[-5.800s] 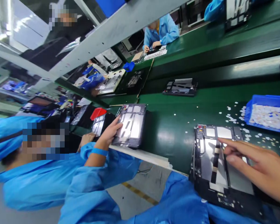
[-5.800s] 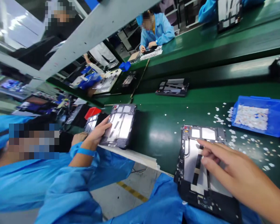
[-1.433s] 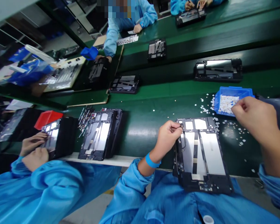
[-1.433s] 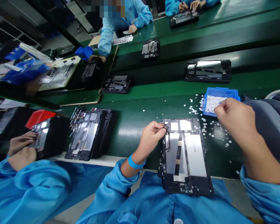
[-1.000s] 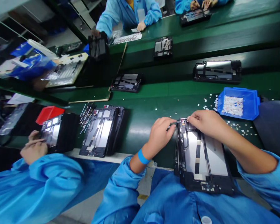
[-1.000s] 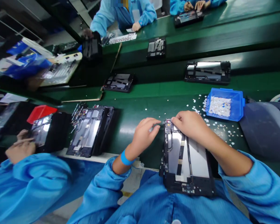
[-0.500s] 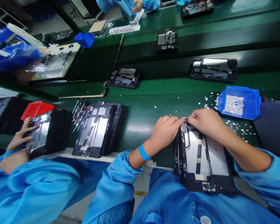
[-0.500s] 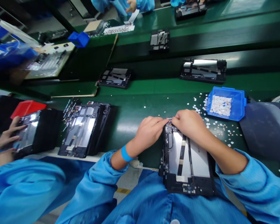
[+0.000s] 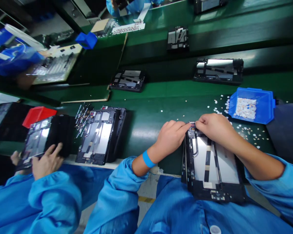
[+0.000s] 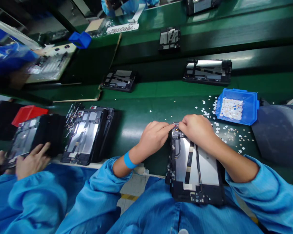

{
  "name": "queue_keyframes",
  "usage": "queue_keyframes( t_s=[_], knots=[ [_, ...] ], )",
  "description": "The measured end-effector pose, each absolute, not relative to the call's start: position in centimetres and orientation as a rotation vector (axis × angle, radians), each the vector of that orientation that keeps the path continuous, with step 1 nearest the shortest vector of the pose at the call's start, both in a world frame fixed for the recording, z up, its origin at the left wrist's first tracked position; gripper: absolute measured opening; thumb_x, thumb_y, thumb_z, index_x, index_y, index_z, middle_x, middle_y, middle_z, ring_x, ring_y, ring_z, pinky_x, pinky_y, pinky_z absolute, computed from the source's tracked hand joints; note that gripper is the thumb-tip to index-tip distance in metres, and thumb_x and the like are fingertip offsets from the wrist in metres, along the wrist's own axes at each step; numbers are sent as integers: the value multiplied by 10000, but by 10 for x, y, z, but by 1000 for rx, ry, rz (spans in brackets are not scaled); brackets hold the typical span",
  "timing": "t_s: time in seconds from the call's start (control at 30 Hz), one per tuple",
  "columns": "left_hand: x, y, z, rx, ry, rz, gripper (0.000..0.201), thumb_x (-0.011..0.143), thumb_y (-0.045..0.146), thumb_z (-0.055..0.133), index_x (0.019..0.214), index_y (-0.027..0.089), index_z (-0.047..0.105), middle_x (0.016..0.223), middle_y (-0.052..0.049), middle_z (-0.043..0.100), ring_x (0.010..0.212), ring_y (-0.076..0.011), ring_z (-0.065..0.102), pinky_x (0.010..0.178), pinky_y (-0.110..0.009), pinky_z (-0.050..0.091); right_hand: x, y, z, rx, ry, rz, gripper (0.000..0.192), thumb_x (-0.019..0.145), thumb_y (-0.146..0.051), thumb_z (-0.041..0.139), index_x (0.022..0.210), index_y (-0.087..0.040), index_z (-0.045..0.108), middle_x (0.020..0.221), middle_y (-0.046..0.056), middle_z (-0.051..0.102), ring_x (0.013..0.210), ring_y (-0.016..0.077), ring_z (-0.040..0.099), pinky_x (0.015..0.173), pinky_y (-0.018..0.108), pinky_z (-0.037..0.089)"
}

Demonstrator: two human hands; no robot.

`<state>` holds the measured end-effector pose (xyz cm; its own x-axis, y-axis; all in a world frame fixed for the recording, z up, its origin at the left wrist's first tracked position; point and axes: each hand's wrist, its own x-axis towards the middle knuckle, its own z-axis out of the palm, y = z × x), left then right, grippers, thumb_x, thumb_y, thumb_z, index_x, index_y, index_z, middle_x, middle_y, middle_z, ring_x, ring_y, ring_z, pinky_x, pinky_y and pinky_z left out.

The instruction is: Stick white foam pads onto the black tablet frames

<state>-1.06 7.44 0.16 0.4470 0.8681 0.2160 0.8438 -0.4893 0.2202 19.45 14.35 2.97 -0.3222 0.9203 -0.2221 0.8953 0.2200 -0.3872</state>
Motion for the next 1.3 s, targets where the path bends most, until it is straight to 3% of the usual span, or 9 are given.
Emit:
queue_keyframes(
  t_s=[0.23, 0.37, 0.53, 0.7, 0.97, 1.2, 1.3],
  knots=[
    [-5, 78, 10, 2873, 1505, 237, 296, 1092, 252, 461, 1319, 234, 650, 1100, -66, 707, 913, -221, 575, 722, -373, 381, 204, 141, 21, -1674, -2443, 678, 273, 959, -357, 554, 802, -211, 722, 763, 46, 729, 693, 209, 615, 623, 323, 342],
    [-6, 84, 15, 2984, 1367, 153, 247, 1096, 240, 444, 1176, 213, 676, 1037, -68, 681, 899, -226, 555, 703, -378, 346, 228, 123, -1, -1164, -2508, 458, 275, 1041, -266, 493, 1040, -187, 756, 962, 79, 757, 867, 220, 656, 764, 327, 448],
    [-18, 91, 13, 2894, 1333, 153, 298, 1093, 251, 463, 1318, 259, 658, 1127, -67, 685, 947, -225, 557, 740, -366, 358, 244, 112, -9, -774, -2706, 211, 367, 1024, -124, 492, 1326, -192, 690, 1088, 96, 722, 898, 229, 579, 771, 330, 452],
    [-23, 91, 20, 2848, 1326, 53, 375, 1086, 217, 451, 1416, 276, 620, 1177, -85, 683, 983, -230, 564, 776, -358, 375, 240, 115, 3, -729, -2859, 1, 407, 991, -88, 513, 1371, -140, 648, 1123, 135, 701, 898, 247, 542, 742, 345, 446],
    [-21, 87, 27, 2729, 1366, -28, 430, 1076, 207, 444, 1482, 258, 579, 1262, -73, 706, 1010, -227, 601, 835, -363, 436, 236, 111, -4, -835, -2809, 34, 564, 954, -43, 526, 1499, -182, 567, 1153, 128, 709, 896, 244, 570, 735, 350, 479],
    [-12, 80, 39, 2801, 1455, -34, 414, 1065, 238, 487, 1459, 265, 611, 1311, -93, 712, 1013, -250, 609, 815, -387, 448, 278, 82, 31, -890, -2329, 422, 470, 1011, -86, 453, 1406, -255, 644, 1314, 71, 719, 1148, 224, 667, 977, 397, 550],
    [-8, 71, 39, 2867, 1410, -62, 431, 1049, 189, 482, 1449, 261, 624, 1342, -107, 705, 1012, -260, 617, 790, -386, 447, 338, 31, 38, -1157, -1953, 517, 372, 996, -176, 582, 1328, -290, 705, 1134, 32, 769, 997, 193, 718, 893, 339, 572]
  ],
)
